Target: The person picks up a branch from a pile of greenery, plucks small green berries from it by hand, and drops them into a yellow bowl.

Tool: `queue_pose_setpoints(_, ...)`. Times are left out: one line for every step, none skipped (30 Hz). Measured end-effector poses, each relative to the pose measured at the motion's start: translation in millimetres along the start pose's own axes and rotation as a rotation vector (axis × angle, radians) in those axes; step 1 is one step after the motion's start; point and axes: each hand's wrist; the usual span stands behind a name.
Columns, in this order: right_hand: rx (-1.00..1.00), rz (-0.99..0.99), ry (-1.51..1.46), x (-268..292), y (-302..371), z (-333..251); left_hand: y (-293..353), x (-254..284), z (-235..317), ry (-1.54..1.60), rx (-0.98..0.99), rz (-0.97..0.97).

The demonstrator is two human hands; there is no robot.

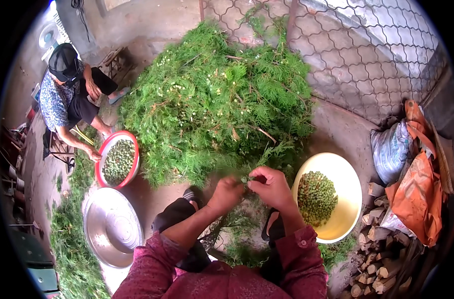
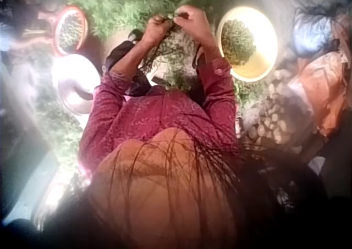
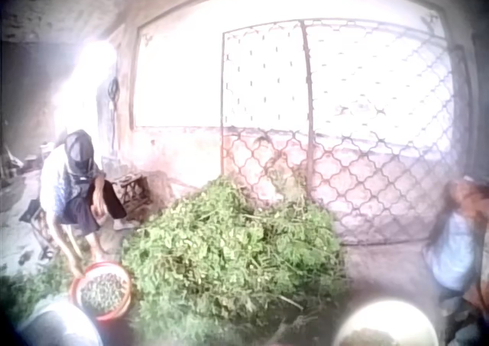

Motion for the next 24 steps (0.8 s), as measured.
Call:
queue_pose_setpoints(-0.121,-0.048,-0.087,1,-1,1,0,1,-2,0.032,-0.003,-0.037)
queue_pose_setpoints(-0.241,-0.096,-0.173,3,-3,2,-1,2,-3,0.065,-0.008,-0.073)
queue_pose_setpoints(-0.243,-0.104,-0.173,7,-5,1,0,3,-2,0.066,-0.005,-0.066)
queue_pose_setpoints(-0.363,-0.15,-0.356,14,-7,-4,1,3,0,0.046,0.034,-0.033)
queue_pose_setpoints(-0.483,-0.196,-0.538,17,-9,-10,1,4,1,0.026,0.073,0.0)
queue_pose_setpoints(-0.486,-0.198,-0.535,18,-8,-15,2,3,-1,0.03,0.075,0.002)
queue_pose_setpoints(-0.504,-0.155,-0.637,19,-7,-21,2,4,-4,-0.011,0.06,-0.016)
queue_pose_setpoints(-0.52,-0.112,-0.739,20,-7,-27,2,3,-5,-0.053,0.044,-0.034)
queue_pose_setpoints(-0.538,-0.139,-0.734,19,-7,-32,3,4,-5,-0.054,0.046,-0.032)
queue_pose_setpoints(-0.54,-0.14,-0.736,15,-7,-31,2,5,-4,-0.012,0.052,-0.018)
queue_pose_setpoints(-0.461,-0.167,-0.619,11,-7,-28,2,6,-3,0.031,0.057,-0.005)
queue_pose_setpoints(-0.382,-0.192,-0.501,8,-7,-24,3,7,-4,0.03,0.06,-0.005)
queue_pose_setpoints(-0.213,-0.126,-0.246,2,-4,-12,3,9,-6,-0.033,0.043,0.002)
queue_pose_setpoints(-0.214,-0.125,-0.246,-3,-1,-9,3,9,-8,-0.096,0.026,0.009)
queue_pose_setpoints(-0.137,-0.089,-0.119,-9,1,-9,2,11,-15,-0.098,0.027,0.012)
queue_pose_setpoints(-0.06,-0.051,0.007,-14,2,-11,0,11,-24,-0.115,-0.116,0.035)
queue_pose_setpoints(-0.106,-0.05,0.121,-15,1,-16,0,11,-30,-0.132,-0.26,0.057)
queue_pose_setpoints(-0.109,-0.046,0.123,-15,1,-14,1,9,-24,-0.13,-0.258,0.052)
queue_pose_setpoints(-0.136,-0.022,0.071,-15,0,-9,4,6,-16,-0.098,-0.196,0.017)
queue_pose_setpoints(-0.162,0.003,0.02,-14,0,-6,5,4,-10,-0.066,-0.134,-0.019)
queue_pose_setpoints(-0.16,0.001,0.018,-14,-1,-7,6,5,-7,-0.067,-0.135,-0.017)
queue_pose_setpoints(-0.15,-0.045,0.06,-11,-2,-10,7,7,-5,-0.086,-0.109,-0.043)
queue_pose_setpoints(-0.14,-0.091,0.102,-9,-3,-11,7,9,-4,-0.105,-0.082,-0.07)
queue_pose_setpoints(-0.139,-0.092,0.102,-7,-2,-9,7,10,-5,-0.105,-0.083,-0.068)
Point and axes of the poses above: each hand's wrist, its own y-axis away from the middle knuckle, its own x-axis out of the back of the hand, z = x × y, and after that the axes turned 8 degrees about z, right-handed
